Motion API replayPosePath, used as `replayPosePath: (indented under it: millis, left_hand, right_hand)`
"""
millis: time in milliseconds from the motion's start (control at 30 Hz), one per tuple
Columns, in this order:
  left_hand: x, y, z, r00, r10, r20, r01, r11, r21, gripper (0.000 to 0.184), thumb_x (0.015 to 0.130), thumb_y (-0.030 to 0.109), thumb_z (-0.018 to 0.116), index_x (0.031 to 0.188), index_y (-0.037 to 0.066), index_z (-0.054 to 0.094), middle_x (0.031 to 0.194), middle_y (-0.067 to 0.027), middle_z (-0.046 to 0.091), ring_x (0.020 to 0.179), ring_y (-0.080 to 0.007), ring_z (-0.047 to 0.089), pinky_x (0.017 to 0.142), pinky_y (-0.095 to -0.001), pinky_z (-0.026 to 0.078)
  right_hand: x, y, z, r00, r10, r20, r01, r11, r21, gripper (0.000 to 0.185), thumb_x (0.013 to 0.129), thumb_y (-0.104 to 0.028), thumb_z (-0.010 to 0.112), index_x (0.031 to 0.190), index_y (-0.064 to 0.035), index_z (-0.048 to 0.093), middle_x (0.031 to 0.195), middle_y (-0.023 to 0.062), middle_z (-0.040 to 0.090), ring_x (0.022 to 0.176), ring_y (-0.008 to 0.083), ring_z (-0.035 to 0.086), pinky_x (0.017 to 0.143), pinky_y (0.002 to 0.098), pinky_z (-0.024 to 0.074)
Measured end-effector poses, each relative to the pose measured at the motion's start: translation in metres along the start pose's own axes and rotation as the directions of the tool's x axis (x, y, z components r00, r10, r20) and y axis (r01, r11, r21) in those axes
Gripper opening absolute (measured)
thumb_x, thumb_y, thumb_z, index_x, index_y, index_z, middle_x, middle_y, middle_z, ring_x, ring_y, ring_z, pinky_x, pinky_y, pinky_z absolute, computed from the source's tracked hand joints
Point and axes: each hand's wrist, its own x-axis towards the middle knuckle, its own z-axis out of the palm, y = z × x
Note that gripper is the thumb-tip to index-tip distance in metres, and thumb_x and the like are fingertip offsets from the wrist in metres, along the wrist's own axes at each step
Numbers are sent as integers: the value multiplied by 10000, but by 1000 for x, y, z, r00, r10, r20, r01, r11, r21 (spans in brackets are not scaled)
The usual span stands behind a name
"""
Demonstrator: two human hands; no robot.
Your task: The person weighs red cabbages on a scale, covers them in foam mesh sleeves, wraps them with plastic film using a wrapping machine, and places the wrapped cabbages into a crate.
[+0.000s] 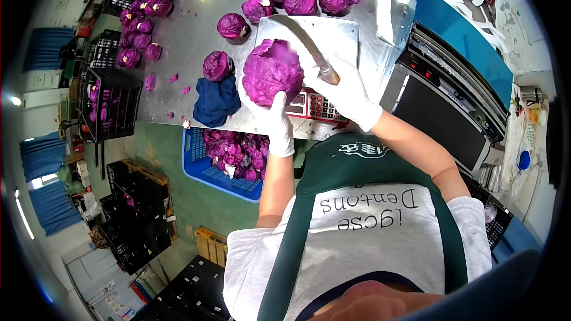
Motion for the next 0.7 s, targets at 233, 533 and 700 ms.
replayPosePath:
  millis: [233,533,700]
  left_hand:
    - [-11,12,13,986,-166,6,164,971,-174,846,828,237,736,1473,91,208,1412,-142,372,1289,-298,417,1097,-461,337]
    - [-15,-1,5,981,-188,48,194,938,-287,801,840,244,719,1463,75,244,1437,-123,365,1300,-276,408,1116,-435,303]
    - [-16,0,-11,998,-63,24,63,998,17,946,724,266,813,1461,82,249,1434,-126,348,1309,-282,381,1124,-416,284]
  right_hand:
    - [9,-10,-3,992,-60,110,103,893,-438,307,805,-199,728,1012,-11,599,881,130,590,823,251,582,763,347,470]
    - [-1,-11,-4,974,-35,223,144,857,-495,235,822,-138,702,974,5,595,798,101,607,707,181,573,676,320,463]
    - [-17,-34,-16,908,130,399,-106,991,-83,162,853,-105,677,966,-16,603,837,44,611,719,98,557,673,255,461]
